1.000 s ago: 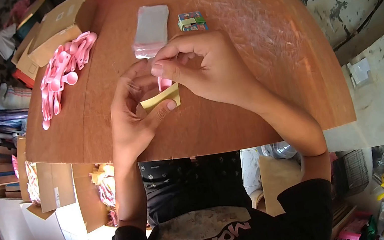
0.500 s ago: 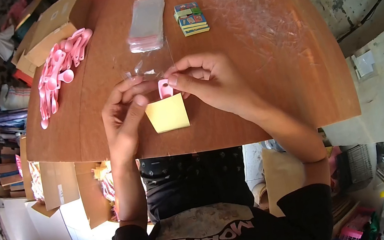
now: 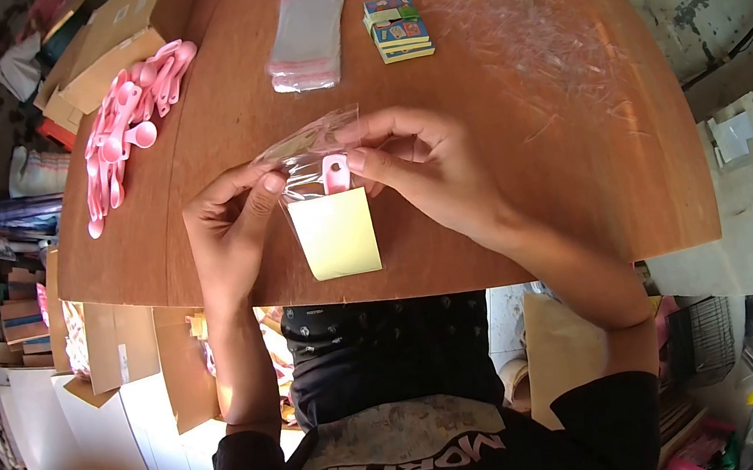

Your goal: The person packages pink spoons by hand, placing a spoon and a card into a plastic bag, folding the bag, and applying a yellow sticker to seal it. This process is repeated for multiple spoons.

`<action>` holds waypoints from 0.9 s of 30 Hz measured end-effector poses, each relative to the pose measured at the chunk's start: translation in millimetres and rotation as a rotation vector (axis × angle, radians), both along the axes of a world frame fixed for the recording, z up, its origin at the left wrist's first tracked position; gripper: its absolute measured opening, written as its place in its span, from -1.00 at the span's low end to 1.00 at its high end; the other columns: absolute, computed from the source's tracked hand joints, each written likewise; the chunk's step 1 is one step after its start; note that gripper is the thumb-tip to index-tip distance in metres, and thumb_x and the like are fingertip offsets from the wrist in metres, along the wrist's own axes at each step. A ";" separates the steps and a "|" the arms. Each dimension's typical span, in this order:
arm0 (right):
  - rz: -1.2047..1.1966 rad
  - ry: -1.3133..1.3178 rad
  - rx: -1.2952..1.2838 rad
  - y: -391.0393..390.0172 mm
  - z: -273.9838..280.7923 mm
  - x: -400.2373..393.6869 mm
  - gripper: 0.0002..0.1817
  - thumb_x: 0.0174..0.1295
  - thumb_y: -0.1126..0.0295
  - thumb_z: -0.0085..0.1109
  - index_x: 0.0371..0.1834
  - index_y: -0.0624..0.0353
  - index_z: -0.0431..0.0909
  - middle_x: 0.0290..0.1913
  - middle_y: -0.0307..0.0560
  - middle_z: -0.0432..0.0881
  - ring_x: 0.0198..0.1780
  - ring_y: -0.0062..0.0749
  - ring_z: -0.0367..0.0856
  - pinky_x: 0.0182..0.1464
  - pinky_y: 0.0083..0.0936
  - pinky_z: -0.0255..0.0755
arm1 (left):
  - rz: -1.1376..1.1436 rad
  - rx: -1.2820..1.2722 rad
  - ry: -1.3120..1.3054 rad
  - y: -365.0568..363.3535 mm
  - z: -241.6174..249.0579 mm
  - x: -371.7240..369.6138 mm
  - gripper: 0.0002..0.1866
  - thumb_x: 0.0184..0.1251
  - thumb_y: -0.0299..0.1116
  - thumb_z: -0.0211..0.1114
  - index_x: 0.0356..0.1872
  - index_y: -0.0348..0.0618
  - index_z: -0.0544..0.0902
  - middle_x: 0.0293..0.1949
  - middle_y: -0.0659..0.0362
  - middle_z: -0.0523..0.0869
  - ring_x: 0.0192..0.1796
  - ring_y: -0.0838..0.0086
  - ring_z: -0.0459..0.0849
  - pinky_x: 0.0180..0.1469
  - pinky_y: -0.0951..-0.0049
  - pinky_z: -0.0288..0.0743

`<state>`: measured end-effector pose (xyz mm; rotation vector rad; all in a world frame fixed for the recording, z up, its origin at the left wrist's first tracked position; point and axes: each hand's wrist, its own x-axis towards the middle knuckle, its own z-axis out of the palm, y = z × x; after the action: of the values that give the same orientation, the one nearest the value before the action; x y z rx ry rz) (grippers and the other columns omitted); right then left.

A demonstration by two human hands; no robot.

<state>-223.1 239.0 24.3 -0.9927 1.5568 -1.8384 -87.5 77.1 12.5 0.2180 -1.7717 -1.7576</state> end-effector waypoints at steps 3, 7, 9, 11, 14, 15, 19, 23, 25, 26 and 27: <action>0.056 0.037 0.024 3.8 -3.6 -3.4 -0.84 0.27 0.55 0.16 -0.13 0.40 0.61 -0.15 -0.03 0.67 -0.21 -0.52 0.65 -0.15 -0.61 0.57 | -0.024 -0.011 -0.020 -6.5 -1.9 3.7 -0.81 0.28 -0.55 0.31 -0.10 -0.34 0.68 -0.26 0.13 0.75 -0.25 0.61 0.66 -0.17 0.60 0.54; 0.107 0.064 0.029 5.4 -3.1 -5.8 -0.87 0.27 0.61 0.13 -0.17 0.38 0.63 -0.16 -0.04 0.67 -0.22 -0.52 0.65 -0.14 -0.61 0.57 | -0.130 0.008 -0.073 -13.7 2.9 8.4 -0.81 0.24 -0.60 0.31 -0.12 -0.34 0.69 -0.24 0.12 0.74 -0.20 0.57 0.66 -0.13 0.59 0.53; 0.149 0.199 -0.028 5.0 -5.8 -9.7 -0.86 0.26 0.67 0.10 -0.20 0.33 0.64 -0.15 -0.05 0.64 -0.13 -0.49 0.62 -0.18 -0.62 0.52 | -0.160 -0.038 -0.064 -16.0 1.7 9.4 -0.82 0.25 -0.62 0.29 -0.13 -0.32 0.70 -0.23 0.13 0.74 -0.20 0.60 0.65 -0.15 0.61 0.52; 0.156 0.201 -0.020 5.0 -6.2 -11.3 -0.85 0.25 0.68 0.09 -0.21 0.33 0.65 -0.15 -0.04 0.65 -0.13 -0.49 0.62 -0.18 -0.63 0.51 | -0.194 -0.069 -0.040 -17.8 -0.7 9.8 -0.84 0.23 -0.64 0.29 -0.18 -0.30 0.72 -0.25 0.13 0.73 -0.19 0.56 0.66 -0.14 0.60 0.51; 0.170 0.212 -0.006 5.6 -6.5 -11.7 -0.83 0.24 0.70 0.07 -0.21 0.34 0.65 -0.15 -0.02 0.65 -0.12 -0.49 0.61 -0.18 -0.63 0.50 | -0.194 -0.113 -0.010 -18.4 -1.2 9.8 -0.84 0.23 -0.68 0.26 -0.22 -0.30 0.73 -0.26 0.11 0.73 -0.20 0.54 0.66 -0.14 0.59 0.50; 0.177 0.222 -0.003 5.7 -6.3 -11.6 -0.82 0.23 0.72 0.06 -0.21 0.34 0.65 -0.15 -0.01 0.65 -0.12 -0.49 0.61 -0.17 -0.64 0.49 | -0.193 -0.110 -0.011 -18.5 -1.8 10.0 -0.84 0.23 -0.68 0.26 -0.22 -0.30 0.73 -0.26 0.11 0.73 -0.20 0.54 0.66 -0.14 0.59 0.50; 0.164 0.282 -0.017 5.1 -5.5 -10.7 -0.81 0.24 0.72 0.03 -0.20 0.36 0.65 -0.17 -0.04 0.67 -0.16 -0.53 0.64 -0.16 -0.66 0.53 | -0.193 -0.118 -0.007 -18.7 -2.6 10.4 -0.85 0.23 -0.69 0.25 -0.23 -0.33 0.72 -0.27 0.10 0.73 -0.19 0.53 0.66 -0.13 0.58 0.50; 0.195 0.301 -0.056 7.5 -4.3 -9.5 -0.83 0.22 0.69 0.09 -0.18 0.37 0.63 -0.16 -0.02 0.66 -0.16 -0.53 0.64 -0.17 -0.66 0.52 | -0.186 -0.070 -0.016 -19.3 -0.6 11.8 -0.87 0.23 -0.67 0.27 -0.22 -0.36 0.70 -0.28 0.10 0.72 -0.19 0.54 0.66 -0.13 0.58 0.50; 0.210 0.299 -0.078 7.1 -5.7 -8.7 -0.83 0.21 0.68 0.13 -0.16 0.38 0.62 -0.16 -0.01 0.65 -0.16 -0.51 0.65 -0.16 -0.64 0.54 | -0.188 -0.049 -0.008 -16.8 0.2 12.7 -0.87 0.23 -0.67 0.28 -0.22 -0.37 0.69 -0.28 0.10 0.72 -0.19 0.54 0.67 -0.13 0.59 0.52; 0.217 0.318 -0.111 5.5 -7.1 -7.6 -0.81 0.18 0.68 0.18 -0.13 0.38 0.61 -0.14 0.00 0.64 -0.17 -0.50 0.66 -0.17 -0.63 0.55 | -0.190 -0.030 0.001 -15.4 0.0 12.7 -0.88 0.22 -0.67 0.29 -0.22 -0.38 0.68 -0.27 0.10 0.72 -0.19 0.54 0.68 -0.14 0.59 0.54; 0.223 0.337 -0.144 4.1 -8.4 -6.3 -0.77 0.15 0.67 0.23 -0.11 0.37 0.59 -0.12 0.01 0.63 -0.17 -0.48 0.68 -0.17 -0.62 0.57 | -0.191 -0.028 -0.001 -14.4 -1.6 11.8 -0.88 0.22 -0.67 0.29 -0.22 -0.38 0.68 -0.27 0.10 0.72 -0.19 0.54 0.68 -0.14 0.59 0.54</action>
<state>-229.3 243.2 15.9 -1.5437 1.4390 -1.7094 -75.7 62.7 10.9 0.0388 -1.8694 -1.8624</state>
